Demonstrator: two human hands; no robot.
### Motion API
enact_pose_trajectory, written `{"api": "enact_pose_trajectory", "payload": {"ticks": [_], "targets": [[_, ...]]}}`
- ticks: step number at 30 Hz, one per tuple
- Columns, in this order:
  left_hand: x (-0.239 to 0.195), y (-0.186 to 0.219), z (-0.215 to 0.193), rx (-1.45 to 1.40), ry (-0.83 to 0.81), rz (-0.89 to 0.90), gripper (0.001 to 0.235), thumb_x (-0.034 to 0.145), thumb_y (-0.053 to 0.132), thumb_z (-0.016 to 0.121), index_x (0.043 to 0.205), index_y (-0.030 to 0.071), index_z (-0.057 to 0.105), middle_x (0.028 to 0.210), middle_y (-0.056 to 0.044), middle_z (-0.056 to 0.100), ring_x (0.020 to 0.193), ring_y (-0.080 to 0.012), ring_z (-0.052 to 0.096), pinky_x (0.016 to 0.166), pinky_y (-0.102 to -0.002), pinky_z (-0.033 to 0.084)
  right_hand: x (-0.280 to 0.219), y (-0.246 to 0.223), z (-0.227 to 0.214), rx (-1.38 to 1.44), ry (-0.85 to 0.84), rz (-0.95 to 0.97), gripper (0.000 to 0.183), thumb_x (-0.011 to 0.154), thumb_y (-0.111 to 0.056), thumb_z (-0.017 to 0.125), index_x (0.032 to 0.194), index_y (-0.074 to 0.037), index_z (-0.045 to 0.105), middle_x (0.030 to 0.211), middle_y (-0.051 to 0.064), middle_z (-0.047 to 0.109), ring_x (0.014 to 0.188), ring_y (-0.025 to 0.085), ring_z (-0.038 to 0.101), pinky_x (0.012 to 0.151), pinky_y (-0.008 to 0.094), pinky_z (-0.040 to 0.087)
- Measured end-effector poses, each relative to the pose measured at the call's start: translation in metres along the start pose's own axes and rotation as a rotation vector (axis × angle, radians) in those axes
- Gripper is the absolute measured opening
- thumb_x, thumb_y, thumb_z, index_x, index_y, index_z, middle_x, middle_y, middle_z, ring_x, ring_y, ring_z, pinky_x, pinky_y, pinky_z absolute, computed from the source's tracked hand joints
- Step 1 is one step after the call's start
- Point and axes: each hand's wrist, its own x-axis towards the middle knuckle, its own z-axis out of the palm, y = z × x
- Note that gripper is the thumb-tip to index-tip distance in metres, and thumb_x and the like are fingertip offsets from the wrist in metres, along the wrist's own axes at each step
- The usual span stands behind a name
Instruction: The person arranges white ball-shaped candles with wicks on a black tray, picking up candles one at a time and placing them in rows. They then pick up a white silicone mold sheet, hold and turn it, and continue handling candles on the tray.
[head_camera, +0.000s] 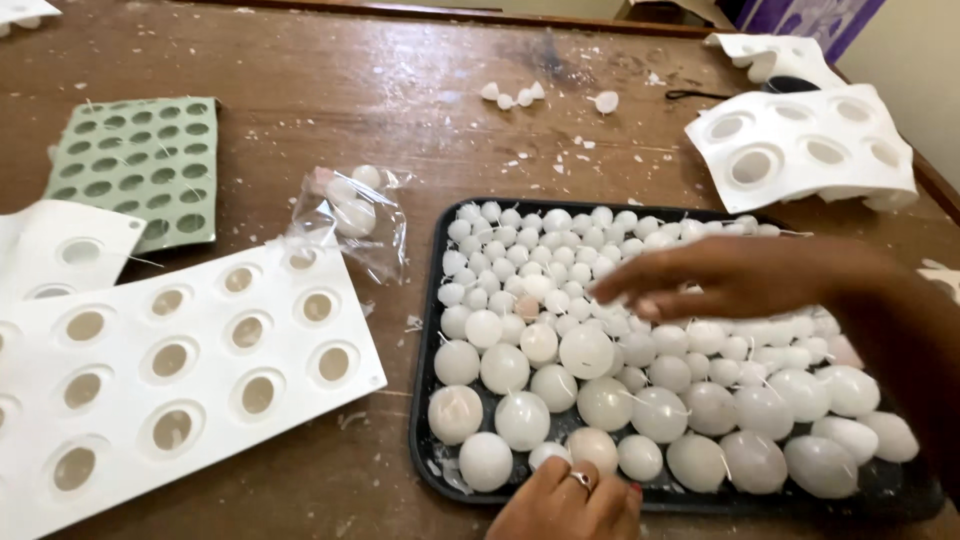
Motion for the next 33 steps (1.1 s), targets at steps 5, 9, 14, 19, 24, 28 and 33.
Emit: {"api": "enact_pose_trajectory", "payload": {"ticks": [5,9,14,19,24,28,33], "targets": [[0.002,0.001,-0.053,0.205,0.418,0.104,0.013,0.095,0.017,0.073,0.099,0.006,0.077,0.080,-0.003,0.060,0.082,-0.0203,0.064,0.076,-0.037,0.047,-0.097,0.023,0.123,-0.203,0.289,0.262,0.052,0.094,-0.047,0.062,0.145,-0.037,0.060,0.138,-0.008,0.069,0.125,0.013,0.064,0.104,0.035,0.055],[0.005,0.006,-0.062,0.102,0.432,0.111,0.020,0.099,0.015,0.065,0.111,0.004,0.076,0.093,-0.005,0.067,0.092,-0.0209,0.067,0.088,-0.040,0.050,-0.125,0.052,0.182,-0.396,0.728,0.111,0.045,0.086,-0.043,0.072,0.129,-0.029,0.069,0.129,-0.003,0.071,0.122,0.019,0.066,0.101,0.039,0.053],[0.007,0.010,-0.078,0.056,0.347,0.106,0.026,0.095,0.016,0.064,0.115,0.003,0.076,0.096,-0.006,0.068,0.096,-0.0235,0.065,0.092,-0.043,0.048,-0.135,0.061,0.183,-0.450,0.671,0.184,0.060,0.082,-0.047,0.074,0.138,-0.028,0.065,0.136,0.001,0.068,0.123,0.021,0.064,0.100,0.040,0.052],[0.007,0.007,-0.096,0.038,0.347,0.059,0.029,0.094,0.015,0.064,0.118,0.004,0.075,0.106,-0.005,0.068,0.101,-0.0237,0.064,0.094,-0.044,0.047,-0.123,0.067,0.190,-0.325,0.469,0.256,0.064,0.085,-0.047,0.075,0.146,-0.037,0.063,0.139,-0.003,0.067,0.123,0.019,0.065,0.097,0.037,0.055],[0.004,-0.001,-0.101,0.098,0.270,0.020,0.033,0.089,0.014,0.069,0.118,0.001,0.073,0.124,-0.008,0.068,0.112,-0.0237,0.064,0.097,-0.044,0.046,-0.116,0.066,0.199,-0.349,0.549,0.355,0.069,0.077,-0.051,0.077,0.142,-0.037,0.063,0.137,-0.003,0.066,0.123,0.018,0.066,0.100,0.036,0.056],[0.007,-0.008,-0.101,0.144,0.255,-0.005,0.032,0.089,0.014,0.069,0.120,0.006,0.073,0.133,-0.010,0.067,0.115,-0.0225,0.063,0.100,-0.045,0.045,-0.116,0.077,0.209,-0.418,0.575,0.253,0.065,0.076,-0.052,0.077,0.139,-0.037,0.065,0.141,-0.003,0.065,0.122,0.020,0.065,0.098,0.038,0.055],[0.013,-0.027,-0.113,0.120,0.425,-0.160,0.036,0.097,0.020,0.070,0.130,0.006,0.070,0.136,-0.012,0.066,0.122,-0.0273,0.060,0.108,-0.051,0.040,-0.116,0.060,0.200,-0.427,0.611,0.189,0.057,0.079,-0.046,0.074,0.134,-0.033,0.066,0.139,-0.004,0.065,0.122,0.020,0.064,0.099,0.039,0.054]]}}
